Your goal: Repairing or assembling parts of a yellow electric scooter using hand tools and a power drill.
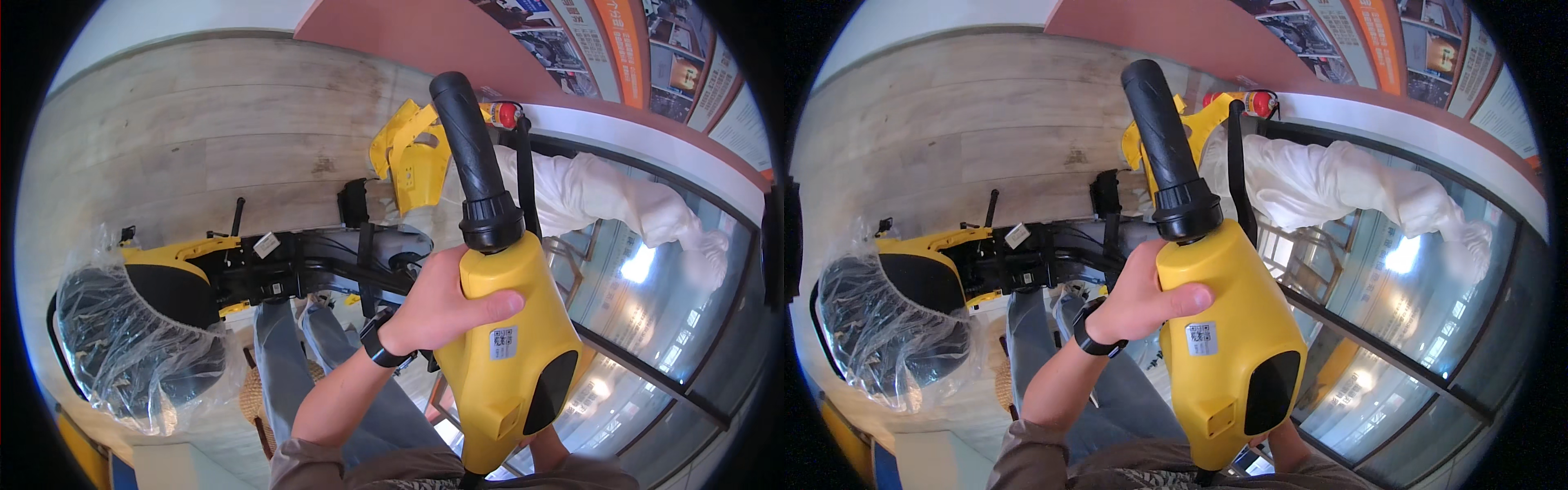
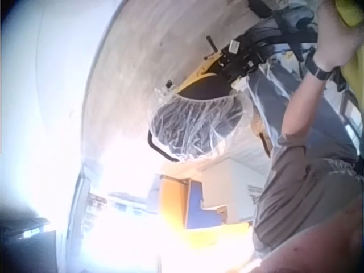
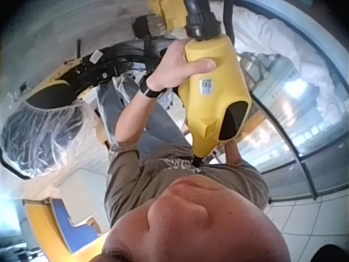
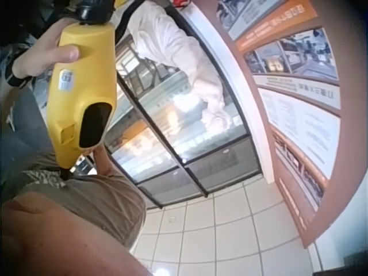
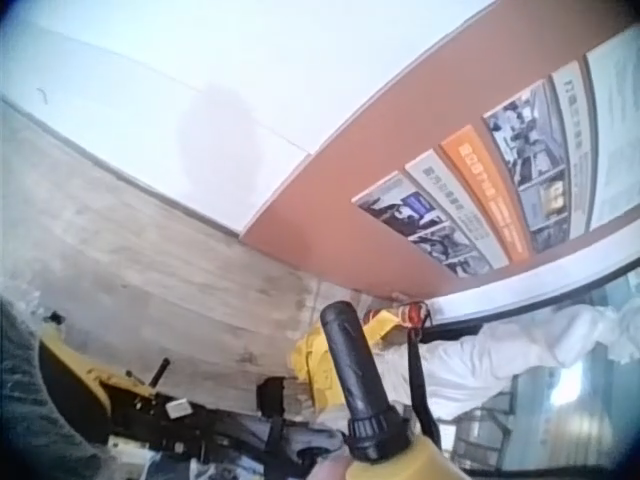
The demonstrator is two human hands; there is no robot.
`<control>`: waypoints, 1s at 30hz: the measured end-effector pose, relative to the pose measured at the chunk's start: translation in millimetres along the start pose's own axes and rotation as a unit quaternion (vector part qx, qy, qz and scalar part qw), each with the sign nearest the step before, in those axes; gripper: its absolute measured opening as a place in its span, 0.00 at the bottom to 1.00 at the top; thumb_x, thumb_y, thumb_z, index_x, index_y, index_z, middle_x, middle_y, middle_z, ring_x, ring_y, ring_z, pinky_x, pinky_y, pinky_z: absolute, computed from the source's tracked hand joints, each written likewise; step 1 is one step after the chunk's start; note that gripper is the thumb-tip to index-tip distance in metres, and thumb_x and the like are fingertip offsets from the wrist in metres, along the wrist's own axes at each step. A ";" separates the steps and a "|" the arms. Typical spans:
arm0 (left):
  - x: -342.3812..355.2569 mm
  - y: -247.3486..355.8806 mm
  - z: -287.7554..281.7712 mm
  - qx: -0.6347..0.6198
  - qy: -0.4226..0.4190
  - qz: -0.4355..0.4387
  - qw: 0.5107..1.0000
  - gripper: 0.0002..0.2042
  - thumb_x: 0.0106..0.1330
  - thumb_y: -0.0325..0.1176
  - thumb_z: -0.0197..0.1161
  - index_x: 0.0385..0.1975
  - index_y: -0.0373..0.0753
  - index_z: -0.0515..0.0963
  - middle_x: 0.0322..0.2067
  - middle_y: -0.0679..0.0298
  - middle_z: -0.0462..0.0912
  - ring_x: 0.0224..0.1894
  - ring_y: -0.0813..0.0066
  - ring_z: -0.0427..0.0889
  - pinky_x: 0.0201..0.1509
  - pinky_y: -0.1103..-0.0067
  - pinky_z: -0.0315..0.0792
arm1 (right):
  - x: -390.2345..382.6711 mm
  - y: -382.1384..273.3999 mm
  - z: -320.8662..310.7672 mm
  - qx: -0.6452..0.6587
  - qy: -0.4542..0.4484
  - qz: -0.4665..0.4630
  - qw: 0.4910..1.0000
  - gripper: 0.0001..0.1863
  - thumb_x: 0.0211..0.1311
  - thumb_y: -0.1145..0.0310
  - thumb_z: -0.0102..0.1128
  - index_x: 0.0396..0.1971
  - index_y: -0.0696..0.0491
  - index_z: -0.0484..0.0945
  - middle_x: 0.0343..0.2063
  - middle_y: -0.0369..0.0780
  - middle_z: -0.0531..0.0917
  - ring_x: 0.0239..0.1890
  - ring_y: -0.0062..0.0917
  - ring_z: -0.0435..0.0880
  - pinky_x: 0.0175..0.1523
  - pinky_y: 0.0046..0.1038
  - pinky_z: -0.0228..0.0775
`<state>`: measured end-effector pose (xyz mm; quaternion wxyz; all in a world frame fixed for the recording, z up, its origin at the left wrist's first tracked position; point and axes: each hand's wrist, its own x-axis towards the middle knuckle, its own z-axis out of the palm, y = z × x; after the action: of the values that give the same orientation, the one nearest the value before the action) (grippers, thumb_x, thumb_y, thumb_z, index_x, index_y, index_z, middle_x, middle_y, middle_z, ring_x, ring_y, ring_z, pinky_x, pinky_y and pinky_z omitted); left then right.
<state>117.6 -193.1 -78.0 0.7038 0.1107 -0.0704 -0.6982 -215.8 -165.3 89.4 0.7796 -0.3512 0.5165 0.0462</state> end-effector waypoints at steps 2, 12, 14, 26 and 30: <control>-0.3 0.6 -1.4 0.019 0.000 0.012 1.000 0.25 0.56 0.42 0.70 0.48 0.31 0.74 0.40 0.59 0.83 0.41 0.75 0.81 0.47 0.77 0.75 | 2.9 -1.6 0.3 -0.006 -0.001 0.010 1.000 0.43 0.34 0.71 0.79 0.57 0.57 0.70 0.52 0.43 0.78 0.54 0.32 0.76 0.61 0.36 0.66; 0.5 9.6 4.8 0.015 0.001 -0.012 1.000 0.25 0.59 0.40 0.68 0.49 0.29 0.72 0.40 0.62 0.81 0.41 0.77 0.79 0.47 0.79 0.73 | 5.7 -19.6 -0.4 -0.022 -0.026 0.048 0.998 0.42 0.35 0.71 0.79 0.56 0.57 0.70 0.52 0.43 0.78 0.54 0.32 0.77 0.61 0.36 0.66; -0.6 10.2 4.1 -0.002 0.005 -0.015 1.000 0.25 0.59 0.40 0.68 0.50 0.29 0.72 0.39 0.62 0.81 0.41 0.77 0.79 0.47 0.79 0.73 | 4.7 -19.3 2.0 -0.018 -0.029 0.044 0.998 0.42 0.35 0.71 0.79 0.56 0.57 0.70 0.52 0.43 0.78 0.54 0.32 0.77 0.61 0.36 0.66; -37.5 3.9 -19.7 0.063 0.171 -0.063 0.981 0.41 0.49 0.58 0.68 0.56 0.32 0.68 0.47 0.56 0.79 0.46 0.64 0.80 0.50 0.72 0.76 | 10.5 7.4 24.2 0.095 -0.079 -0.017 0.992 0.40 0.36 0.71 0.79 0.56 0.56 0.70 0.51 0.43 0.78 0.53 0.31 0.77 0.60 0.36 0.66; -46.1 20.7 6.6 0.155 0.192 -0.069 0.967 0.39 0.53 0.59 0.67 0.56 0.33 0.69 0.48 0.57 0.79 0.47 0.65 0.80 0.50 0.72 0.76 | 13.5 -3.6 33.4 0.105 -0.096 -0.048 0.989 0.37 0.39 0.69 0.79 0.53 0.56 0.71 0.48 0.42 0.80 0.52 0.28 0.78 0.57 0.33 0.69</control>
<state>135.2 -147.4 -63.9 0.6282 0.3552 -0.0335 -0.6915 -182.2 -151.9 87.2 0.8596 -0.2857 0.4236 -0.0122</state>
